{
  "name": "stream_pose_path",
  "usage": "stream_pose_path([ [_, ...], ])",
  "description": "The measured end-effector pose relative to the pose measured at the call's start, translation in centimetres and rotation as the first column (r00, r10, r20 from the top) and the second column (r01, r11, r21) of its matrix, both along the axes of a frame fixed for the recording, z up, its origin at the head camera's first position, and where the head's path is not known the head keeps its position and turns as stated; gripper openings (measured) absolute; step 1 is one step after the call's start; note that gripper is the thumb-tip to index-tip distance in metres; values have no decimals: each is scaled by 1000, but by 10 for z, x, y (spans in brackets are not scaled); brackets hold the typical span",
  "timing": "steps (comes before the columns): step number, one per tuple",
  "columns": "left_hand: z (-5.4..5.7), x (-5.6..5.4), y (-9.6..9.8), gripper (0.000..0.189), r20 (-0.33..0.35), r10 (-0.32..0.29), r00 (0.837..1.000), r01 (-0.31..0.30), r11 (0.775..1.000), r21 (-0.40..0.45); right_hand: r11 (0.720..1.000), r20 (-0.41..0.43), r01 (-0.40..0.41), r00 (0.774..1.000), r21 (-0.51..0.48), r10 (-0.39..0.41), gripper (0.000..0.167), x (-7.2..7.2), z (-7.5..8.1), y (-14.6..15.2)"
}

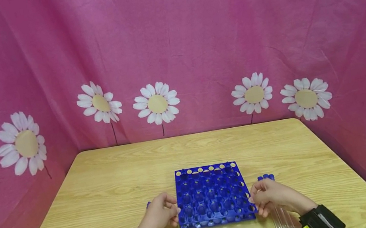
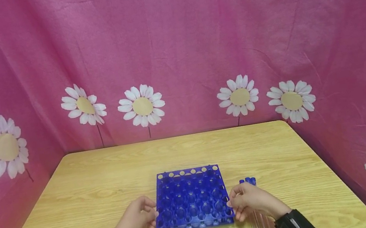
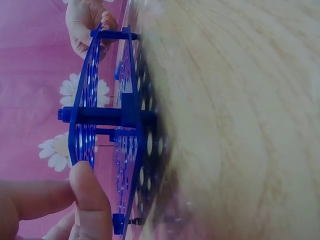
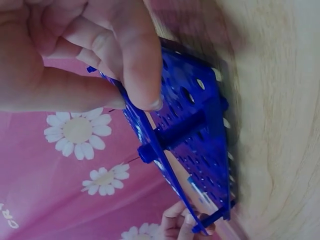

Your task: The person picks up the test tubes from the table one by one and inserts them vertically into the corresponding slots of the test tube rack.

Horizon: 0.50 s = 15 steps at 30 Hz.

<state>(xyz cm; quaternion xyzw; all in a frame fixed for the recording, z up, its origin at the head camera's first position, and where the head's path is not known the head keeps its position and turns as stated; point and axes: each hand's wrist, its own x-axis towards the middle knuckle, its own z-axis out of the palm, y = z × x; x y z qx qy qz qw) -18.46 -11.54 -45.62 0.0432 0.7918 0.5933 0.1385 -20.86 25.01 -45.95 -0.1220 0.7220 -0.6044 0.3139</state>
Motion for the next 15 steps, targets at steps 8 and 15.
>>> stream_pose_path([
  [8,1,1,-2,17,-42,-34,999,31,998,-60,1000,26,-5,1000,-1,5,13,-2,-2,1],
  [15,15,0,-18,27,-165,-105,981,50,951,-306,1000,25,-7,1000,-17,8,13,-1,-3,1],
])
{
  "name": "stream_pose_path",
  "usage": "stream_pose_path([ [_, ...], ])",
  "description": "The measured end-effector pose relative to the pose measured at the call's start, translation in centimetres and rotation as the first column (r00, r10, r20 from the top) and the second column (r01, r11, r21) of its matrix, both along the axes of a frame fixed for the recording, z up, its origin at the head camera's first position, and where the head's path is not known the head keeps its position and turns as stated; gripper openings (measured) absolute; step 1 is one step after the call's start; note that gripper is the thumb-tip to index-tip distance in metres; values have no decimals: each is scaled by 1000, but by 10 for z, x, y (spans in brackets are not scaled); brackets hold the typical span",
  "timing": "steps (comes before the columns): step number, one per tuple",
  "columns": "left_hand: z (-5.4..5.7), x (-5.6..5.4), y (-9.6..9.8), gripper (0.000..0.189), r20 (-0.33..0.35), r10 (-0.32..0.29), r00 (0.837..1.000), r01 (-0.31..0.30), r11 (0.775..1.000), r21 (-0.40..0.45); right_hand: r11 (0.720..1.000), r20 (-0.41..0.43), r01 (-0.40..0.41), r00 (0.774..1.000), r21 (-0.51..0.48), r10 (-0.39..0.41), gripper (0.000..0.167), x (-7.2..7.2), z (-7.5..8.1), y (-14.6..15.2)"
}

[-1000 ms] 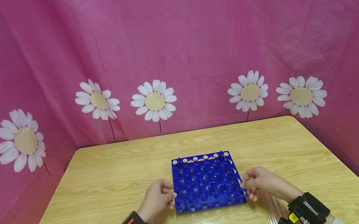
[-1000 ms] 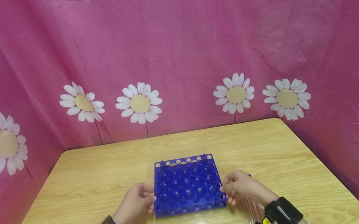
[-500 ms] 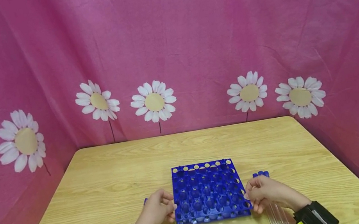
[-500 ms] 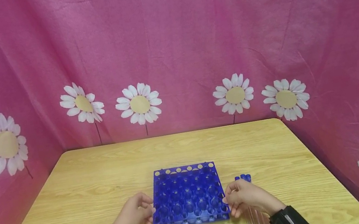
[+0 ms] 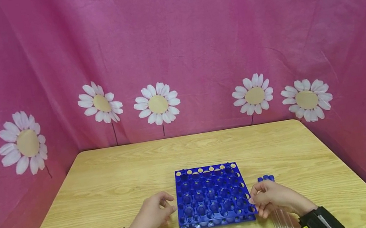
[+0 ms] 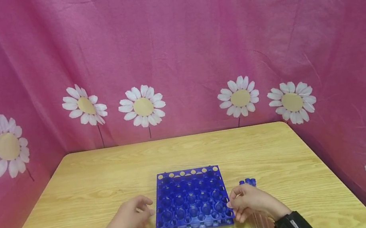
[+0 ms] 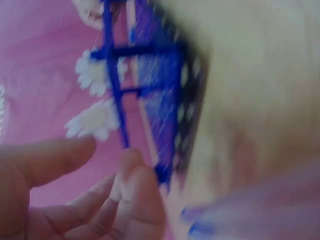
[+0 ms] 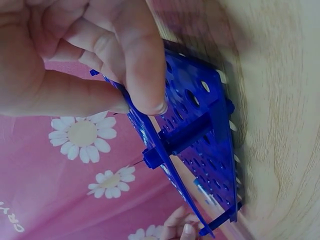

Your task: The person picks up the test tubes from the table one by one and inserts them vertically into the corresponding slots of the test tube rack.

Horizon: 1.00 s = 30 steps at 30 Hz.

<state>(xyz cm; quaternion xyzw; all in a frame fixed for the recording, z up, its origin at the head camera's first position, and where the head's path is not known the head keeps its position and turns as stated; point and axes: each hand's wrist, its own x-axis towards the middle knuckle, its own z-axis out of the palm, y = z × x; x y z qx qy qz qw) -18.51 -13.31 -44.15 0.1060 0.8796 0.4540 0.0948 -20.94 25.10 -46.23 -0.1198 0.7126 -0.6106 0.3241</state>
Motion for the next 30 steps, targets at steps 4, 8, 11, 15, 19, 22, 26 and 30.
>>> stream_pose_path([
  [4,13,-3,-15,29,-27,79,996,-82,991,-107,1000,-3,-8,1000,1,8,13,0,0,1],
  [8,20,-4,-31,27,-47,146,988,-153,966,-207,1000,-16,-18,1000,-9,18,12,0,0,0],
  [11,19,-4,-40,28,-45,150,988,-157,951,-266,1000,-18,-7,1000,-5,7,13,1,0,0],
  [15,14,-7,-45,30,-30,163,986,-163,926,-341,1000,-14,12,1000,6,-11,14,2,0,0],
  [19,6,-11,-48,27,-11,187,982,-175,895,-411,1000,-14,17,1000,15,-17,14,0,-1,0],
  [22,0,-12,-49,24,0,186,983,-168,888,-429,1000,-18,17,1000,19,-16,15,0,-1,0],
  [26,-5,-12,-50,22,6,175,984,-155,888,-433,1000,-17,17,1000,19,-17,15,0,-1,0],
  [30,-7,-13,-50,20,11,182,983,-158,884,-440,1000,-11,20,1000,18,-20,15,1,-1,0],
])
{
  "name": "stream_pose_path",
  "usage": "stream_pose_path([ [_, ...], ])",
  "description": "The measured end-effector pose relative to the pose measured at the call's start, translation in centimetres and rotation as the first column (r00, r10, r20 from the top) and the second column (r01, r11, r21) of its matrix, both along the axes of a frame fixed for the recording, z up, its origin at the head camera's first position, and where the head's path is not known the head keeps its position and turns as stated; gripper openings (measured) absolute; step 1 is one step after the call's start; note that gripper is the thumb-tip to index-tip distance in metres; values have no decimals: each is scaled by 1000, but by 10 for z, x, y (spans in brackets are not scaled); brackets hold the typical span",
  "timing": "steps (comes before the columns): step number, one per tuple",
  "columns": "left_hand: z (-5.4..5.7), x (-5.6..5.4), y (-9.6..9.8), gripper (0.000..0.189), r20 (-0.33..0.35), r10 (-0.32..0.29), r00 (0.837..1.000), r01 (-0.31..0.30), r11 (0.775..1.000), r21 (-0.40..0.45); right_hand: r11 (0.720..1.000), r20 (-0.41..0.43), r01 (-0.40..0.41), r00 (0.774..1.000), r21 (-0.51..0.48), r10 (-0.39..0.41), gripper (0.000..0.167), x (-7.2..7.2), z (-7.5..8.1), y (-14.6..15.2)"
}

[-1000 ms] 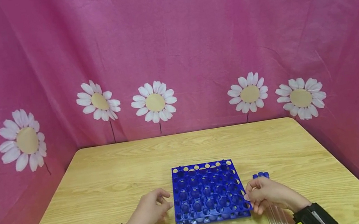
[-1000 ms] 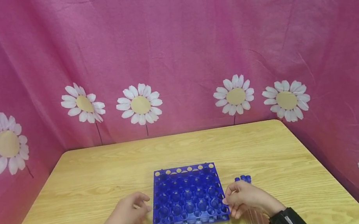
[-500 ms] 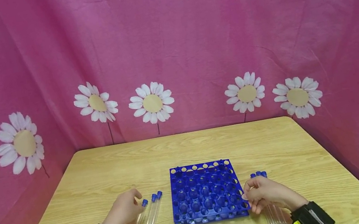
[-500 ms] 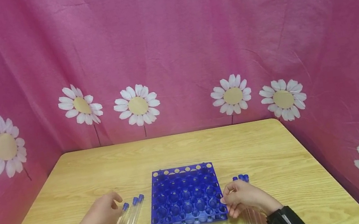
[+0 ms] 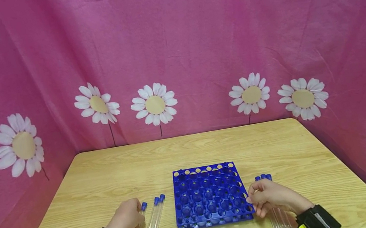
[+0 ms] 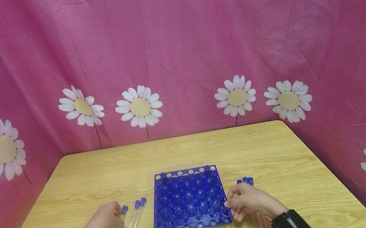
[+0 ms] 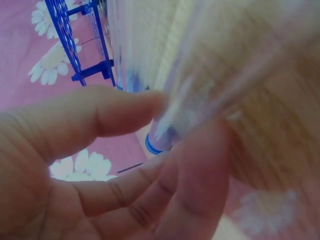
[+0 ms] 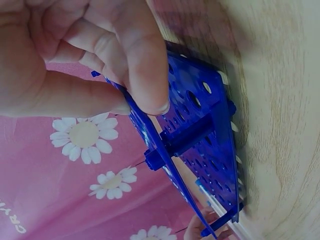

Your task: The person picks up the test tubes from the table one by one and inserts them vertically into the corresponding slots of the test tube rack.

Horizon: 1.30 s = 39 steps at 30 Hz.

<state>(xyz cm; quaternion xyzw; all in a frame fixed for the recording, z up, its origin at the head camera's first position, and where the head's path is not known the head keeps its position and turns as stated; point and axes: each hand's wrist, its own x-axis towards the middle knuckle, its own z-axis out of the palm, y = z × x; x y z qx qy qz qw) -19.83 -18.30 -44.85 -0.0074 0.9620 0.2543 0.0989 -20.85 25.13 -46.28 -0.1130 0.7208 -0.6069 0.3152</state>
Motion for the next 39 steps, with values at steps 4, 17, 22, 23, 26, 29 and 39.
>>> stream_pose_path([
  [4,0,-1,0,19,12,17,1000,-17,1000,6,1000,-4,-3,1000,1,3,15,1,1,0],
  [17,29,-3,-3,34,-134,84,987,-59,982,182,1000,-3,-27,1000,-12,26,13,-1,1,1],
  [22,52,1,4,36,-232,97,968,-34,964,262,1000,-1,-27,1000,-14,27,14,-1,0,2],
  [23,56,1,6,36,-250,98,963,-26,960,278,1000,1,-26,1000,-13,26,14,-1,0,2],
  [26,66,1,13,34,-305,102,947,0,948,319,1000,3,-23,1000,-7,23,14,-1,0,2],
  [29,73,0,23,31,-356,112,928,29,929,368,1000,2,-26,1000,-4,26,14,-1,0,2],
  [39,75,-6,56,32,-463,140,875,107,878,467,1000,0,-25,1000,-17,25,13,-2,-2,1],
])
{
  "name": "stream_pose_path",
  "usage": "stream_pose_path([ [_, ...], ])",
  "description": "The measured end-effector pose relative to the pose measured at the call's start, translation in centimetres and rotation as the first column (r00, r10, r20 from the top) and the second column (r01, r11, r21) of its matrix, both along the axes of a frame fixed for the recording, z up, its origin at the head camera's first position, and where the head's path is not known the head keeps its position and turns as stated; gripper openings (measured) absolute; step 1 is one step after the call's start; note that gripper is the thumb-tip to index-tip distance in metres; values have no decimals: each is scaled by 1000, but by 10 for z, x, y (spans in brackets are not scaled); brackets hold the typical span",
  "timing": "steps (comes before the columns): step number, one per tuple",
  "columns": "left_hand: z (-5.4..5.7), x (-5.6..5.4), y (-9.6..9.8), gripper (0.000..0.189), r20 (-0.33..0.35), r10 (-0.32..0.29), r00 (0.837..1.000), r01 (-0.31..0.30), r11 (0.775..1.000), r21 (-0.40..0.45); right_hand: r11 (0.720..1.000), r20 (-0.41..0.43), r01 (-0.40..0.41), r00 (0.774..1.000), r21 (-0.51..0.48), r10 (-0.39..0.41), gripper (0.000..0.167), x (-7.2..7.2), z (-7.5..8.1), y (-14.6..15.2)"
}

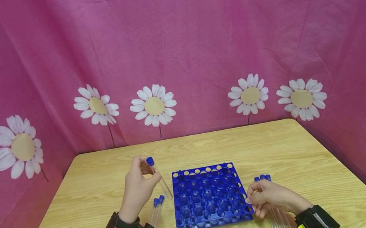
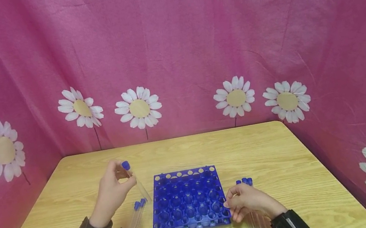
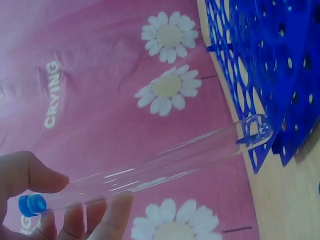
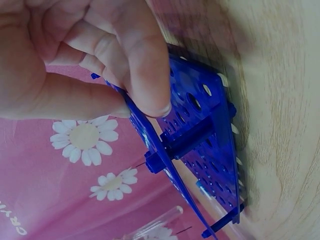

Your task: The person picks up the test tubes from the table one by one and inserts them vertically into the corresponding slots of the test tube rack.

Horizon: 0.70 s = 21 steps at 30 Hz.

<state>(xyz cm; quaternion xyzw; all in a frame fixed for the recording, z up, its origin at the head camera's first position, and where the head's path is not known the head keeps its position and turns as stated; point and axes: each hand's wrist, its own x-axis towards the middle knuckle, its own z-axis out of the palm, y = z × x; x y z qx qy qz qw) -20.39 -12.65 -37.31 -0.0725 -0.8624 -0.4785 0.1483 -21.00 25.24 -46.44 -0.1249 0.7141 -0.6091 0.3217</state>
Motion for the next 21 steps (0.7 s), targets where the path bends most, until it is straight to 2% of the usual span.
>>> stream_pose_path([
  [9,-8,-4,18,30,14,-45,999,45,999,7,1000,4,-4,1000,-4,4,14,-2,-3,1],
  [16,-15,-5,25,31,66,-90,994,89,996,17,1000,5,1,1000,9,-1,15,-2,-2,1],
  [21,-21,-7,29,31,79,-97,992,98,995,-13,1000,7,-3,1000,10,3,14,-2,-2,1],
])
